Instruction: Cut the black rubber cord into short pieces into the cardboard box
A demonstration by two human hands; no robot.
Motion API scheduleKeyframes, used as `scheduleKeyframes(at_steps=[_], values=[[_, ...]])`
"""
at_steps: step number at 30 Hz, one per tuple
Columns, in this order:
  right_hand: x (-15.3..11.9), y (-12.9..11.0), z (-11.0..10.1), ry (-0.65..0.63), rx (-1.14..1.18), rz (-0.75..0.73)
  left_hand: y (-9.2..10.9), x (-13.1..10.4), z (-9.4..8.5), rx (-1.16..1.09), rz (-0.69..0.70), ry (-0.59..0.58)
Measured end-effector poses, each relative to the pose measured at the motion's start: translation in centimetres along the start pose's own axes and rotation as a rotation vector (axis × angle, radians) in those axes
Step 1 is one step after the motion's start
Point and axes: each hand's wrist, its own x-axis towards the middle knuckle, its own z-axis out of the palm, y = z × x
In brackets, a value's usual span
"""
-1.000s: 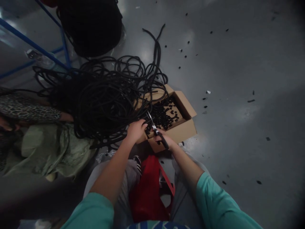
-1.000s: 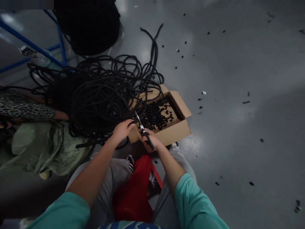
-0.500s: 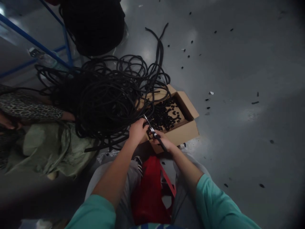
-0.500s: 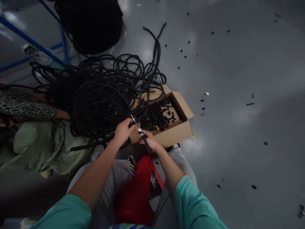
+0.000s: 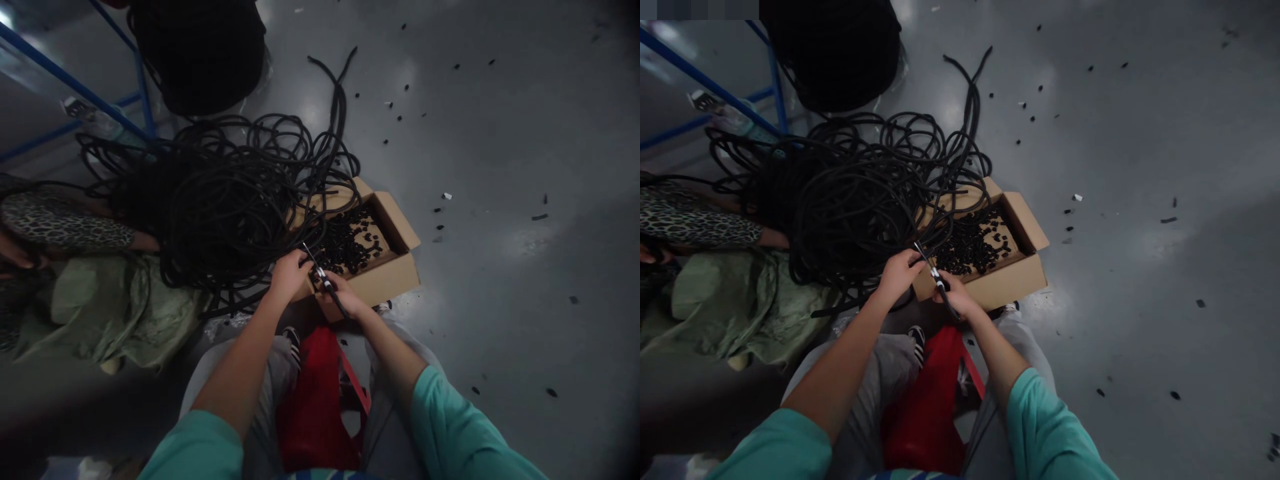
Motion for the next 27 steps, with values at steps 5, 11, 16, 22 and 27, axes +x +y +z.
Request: scheduleKeyframes(at_steps=[5,11,16,22,27], values=[[0.1,-0.1,-0.1,0.007,-0.008,-0.02,0.2,-0.2,0.1,-0.026,0.019,0.031],[-0.2,-0.6,0.0,-0.016,0.062,0.012,0.8,-0.5,-0.4,0.052,0.026,0.031],[-0.4,-0.8,0.1,-0.042,0.106,0.035,1.1,-0.6,-0.6,0.097,0.009,0.031],[-0.3,-0.8,0.0,-0.017,0.069,0.029,1.2,-0.7,-0.2,0.097,-0.006,0.054],[-0.5,-0.8,0.2,-0.063,0.131,0.083,0.9,-0.6,0.0,0.097,0.002,0.061]])
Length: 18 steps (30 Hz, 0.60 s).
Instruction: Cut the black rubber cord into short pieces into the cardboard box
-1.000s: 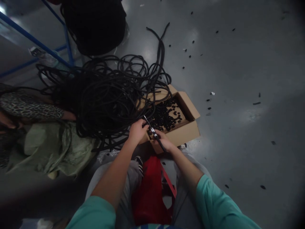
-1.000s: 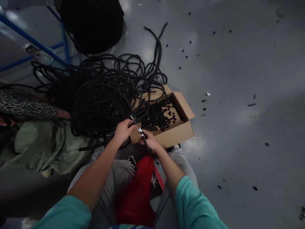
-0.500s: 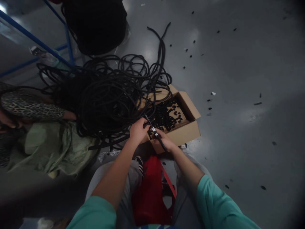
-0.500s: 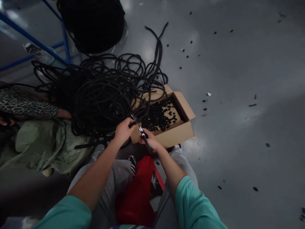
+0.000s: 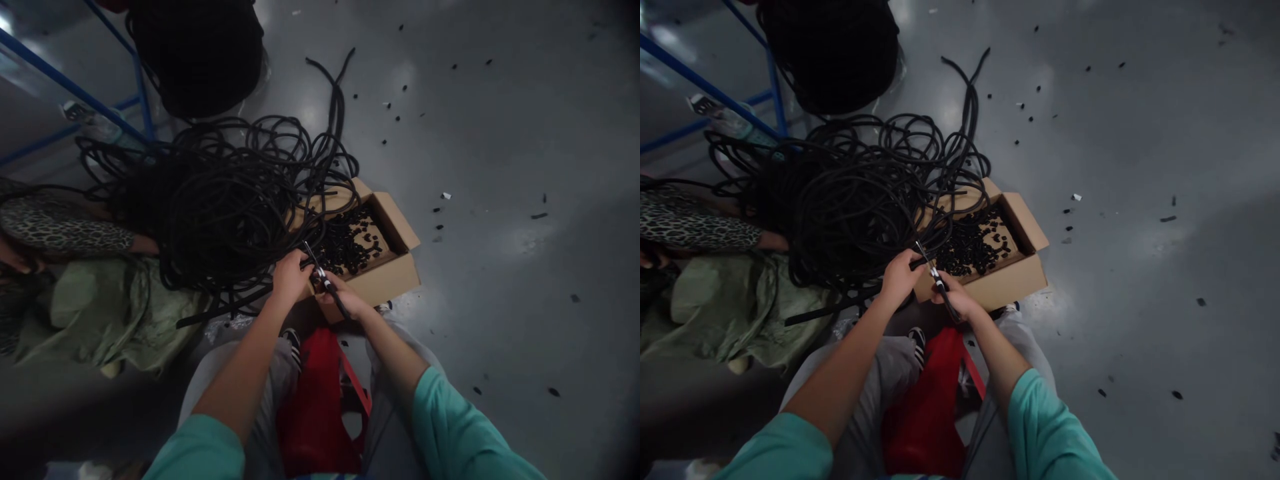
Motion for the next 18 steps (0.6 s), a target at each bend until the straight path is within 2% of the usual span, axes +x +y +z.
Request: scheduleKeyframes(at_steps=[4,12,18], values=[[-0.08,0.07,0.13,-0.028,0.017,0.026,-0.04,-0.03,0.03,0.044,-0.018,-0.016],[0.3,0.43,-0.08,0.043,-0.085,-0.039,-0.31,0.23,-0.22,0.114,0.005,-0.049],[0.25,0.1,0.04,0.092,-0.179,-0.043,-0.59,0.52,-0.69,0.04,0.025,-0.048]])
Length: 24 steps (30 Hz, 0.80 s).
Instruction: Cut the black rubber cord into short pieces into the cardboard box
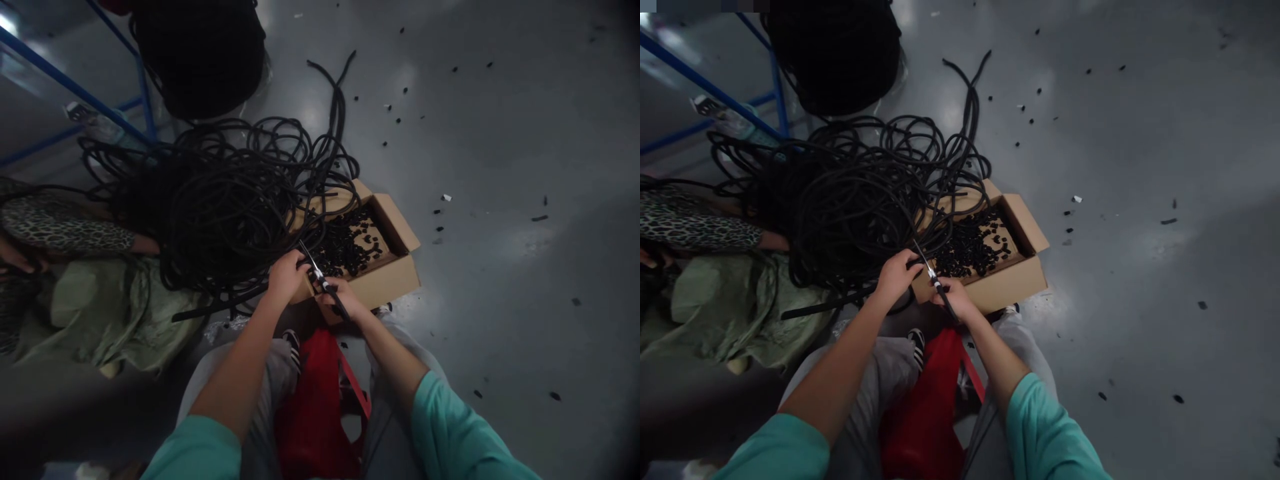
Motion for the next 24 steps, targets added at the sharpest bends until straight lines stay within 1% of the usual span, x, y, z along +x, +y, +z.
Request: scheduleKeyframes(at_steps=[3,7,11,13,15,24], values=[[-0.1,0.0,-0.1,0.013,0.002,-0.003,0.0,0.0,-0.2,-0.039,0.015,-0.001],[-0.1,0.2,-0.3,0.003,0.008,0.009,0.2,0.1,0.0,-0.012,0.024,-0.032],[-0.3,0.4,-0.5,-0.01,0.058,-0.05,0.4,0.1,0.1,0.04,0.092,-0.1],[-0.4,0.4,-0.7,-0.014,0.065,-0.06,0.4,0.1,0.1,0.052,0.135,-0.14],[-0.6,0.4,-0.9,-0.002,0.045,-0.063,0.5,0.1,0.0,0.066,0.15,-0.161],[-0.9,0.6,-1.0,0.065,-0.036,-0.024,1.0,0.0,0.3,0.241,0.139,-0.142]])
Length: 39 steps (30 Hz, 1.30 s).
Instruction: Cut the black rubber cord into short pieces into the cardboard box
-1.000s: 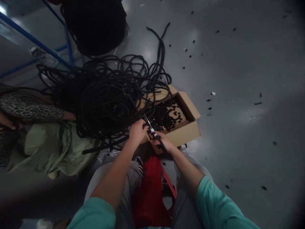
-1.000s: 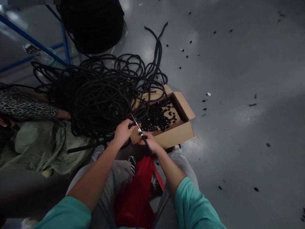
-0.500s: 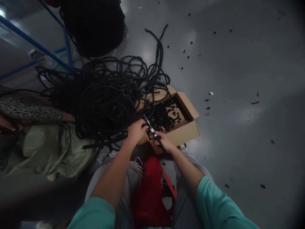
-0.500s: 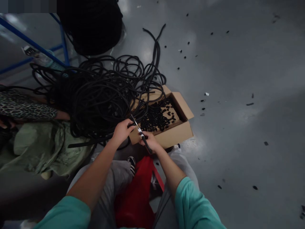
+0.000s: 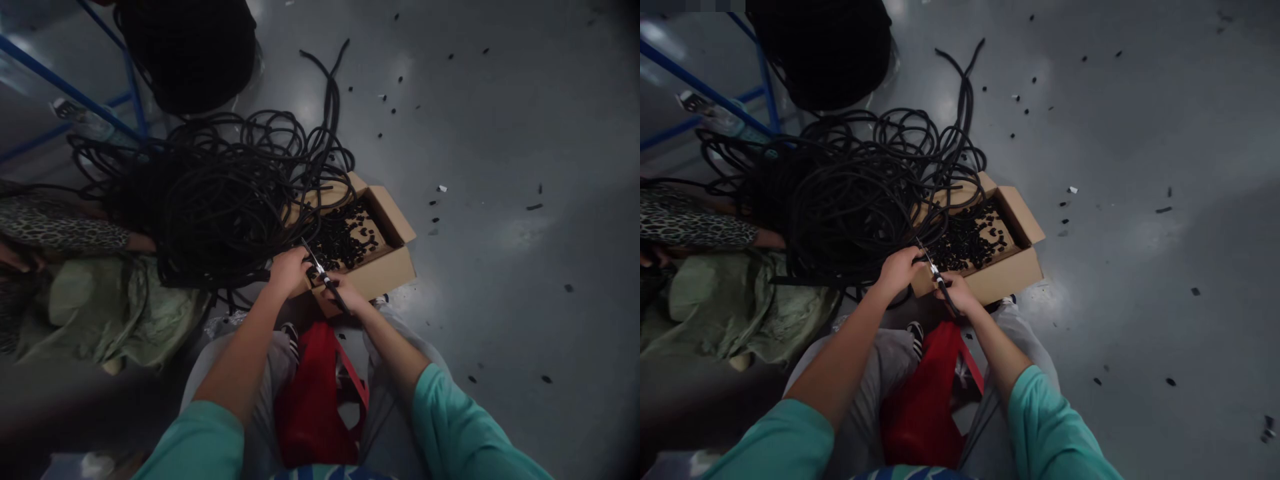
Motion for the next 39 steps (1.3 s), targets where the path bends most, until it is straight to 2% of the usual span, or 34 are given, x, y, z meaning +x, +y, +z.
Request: scheduleKeyframes(at_steps=[6,9,15,21,27,33,39], values=[[-0.2,-0.2,-0.1,-0.019,0.061,0.108,0.4,0.1,0.0,-0.016,-0.001,0.007],[-0.3,-0.2,-0.4,-0.069,0.111,0.074,0.3,0.3,0.0,-0.088,-0.009,-0.002],[-0.2,0.1,-0.9,-0.085,0.091,0.005,-0.5,0.8,0.2,-0.245,0.07,-0.076],[-0.2,-0.1,-1.0,-0.079,0.077,-0.042,-0.6,0.9,0.1,-0.426,0.02,-0.118],[-0.1,-0.1,-0.9,-0.056,0.069,-0.045,-0.6,0.9,0.6,-0.648,-0.085,-0.146],[0.0,-0.2,-0.8,-0.026,0.062,-0.038,-0.8,1.0,1.0,-0.68,-0.094,-0.101],[-0.4,-0.7,-0.8,-0.125,0.213,0.052,-0.7,1.1,0.9,-0.629,-0.051,-0.044]])
